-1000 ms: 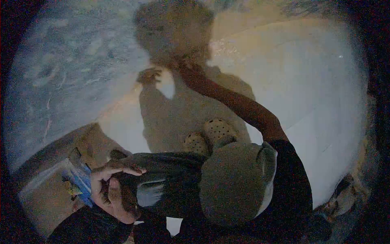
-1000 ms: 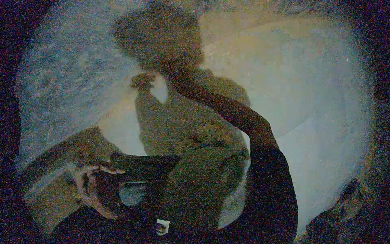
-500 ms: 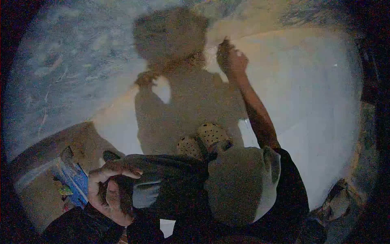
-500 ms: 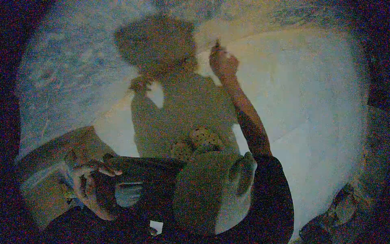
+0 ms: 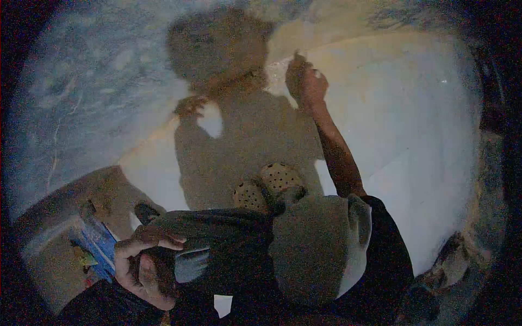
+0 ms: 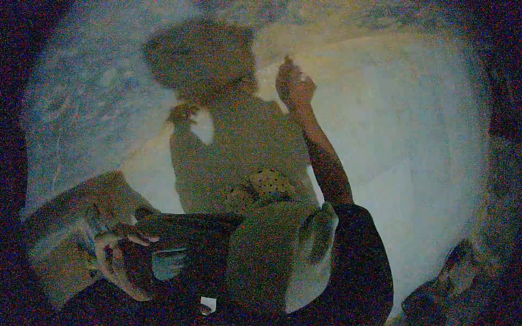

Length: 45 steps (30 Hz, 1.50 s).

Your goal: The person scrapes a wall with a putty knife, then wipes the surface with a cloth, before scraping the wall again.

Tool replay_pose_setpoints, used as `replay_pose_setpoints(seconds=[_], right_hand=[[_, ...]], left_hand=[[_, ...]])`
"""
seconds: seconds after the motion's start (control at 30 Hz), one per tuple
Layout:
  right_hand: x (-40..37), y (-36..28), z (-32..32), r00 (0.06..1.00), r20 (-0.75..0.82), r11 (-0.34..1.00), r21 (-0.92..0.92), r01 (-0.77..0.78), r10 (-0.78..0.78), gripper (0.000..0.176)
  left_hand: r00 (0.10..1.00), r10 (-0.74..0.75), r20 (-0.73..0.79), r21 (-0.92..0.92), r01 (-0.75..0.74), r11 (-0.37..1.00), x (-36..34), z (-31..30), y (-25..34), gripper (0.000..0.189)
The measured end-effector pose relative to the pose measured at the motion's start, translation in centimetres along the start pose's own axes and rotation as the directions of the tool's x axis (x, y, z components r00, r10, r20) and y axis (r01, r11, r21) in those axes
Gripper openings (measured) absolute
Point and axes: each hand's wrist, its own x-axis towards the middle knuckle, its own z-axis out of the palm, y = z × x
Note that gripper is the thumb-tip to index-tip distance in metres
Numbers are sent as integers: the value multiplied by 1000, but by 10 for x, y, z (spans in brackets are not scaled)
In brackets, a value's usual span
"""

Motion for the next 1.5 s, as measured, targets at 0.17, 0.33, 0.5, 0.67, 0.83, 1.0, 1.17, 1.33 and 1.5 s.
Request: replay_pose_setpoints(seconds=[0.17, 0.33, 0.5, 0.67, 0.83, 1.0, 1.17, 1.33, 1.5], right_hand=[[-14, -56, -17, 937, 347, 916, 385, -112, -32, 35], [-42, -84, -26, 876, -131, 881, -168, 442, -464, 35], [-64, -9, -6, 999, -5, 890, 454, -43, 51, 26], [-65, 46, -107, 862, 146, 511, 753, -415, 486, 22], [-7, 64, -154, 796, 237, 387, 774, -501, 556, 25], [-56, 39, -147, 943, 149, 650, 692, -314, 296, 27], [-62, 9, -145, 917, 203, 726, 561, -397, 344, 20], [-68, 5, -108, 981, -60, 623, 779, -71, 187, 21], [-54, 3, -126, 950, 234, 795, 527, -302, 206, 19]], left_hand=[[998, -60, -2, -25, 60, 998, -5, -1, 0, 27], [894, 97, 437, -202, -8, 979, 14, -39, -15, 28], [998, -50, -35, -33, 49, 998, 2, -17, 8, 31], [997, -57, -54, -50, 54, 997, -9, -27, 6, 32], [991, -107, -74, -58, 103, 993, 52, -7, 40, 33], [988, -103, -111, -59, 97, 994, 15, -17, 51, 33], [987, -100, -126, -50, 94, 994, 9, -19, 60, 34], [979, -126, -159, -56, 118, 991, 0, -25, 64, 35], [974, -143, -175, -61, 134, 989, -4, -22, 68, 36]])
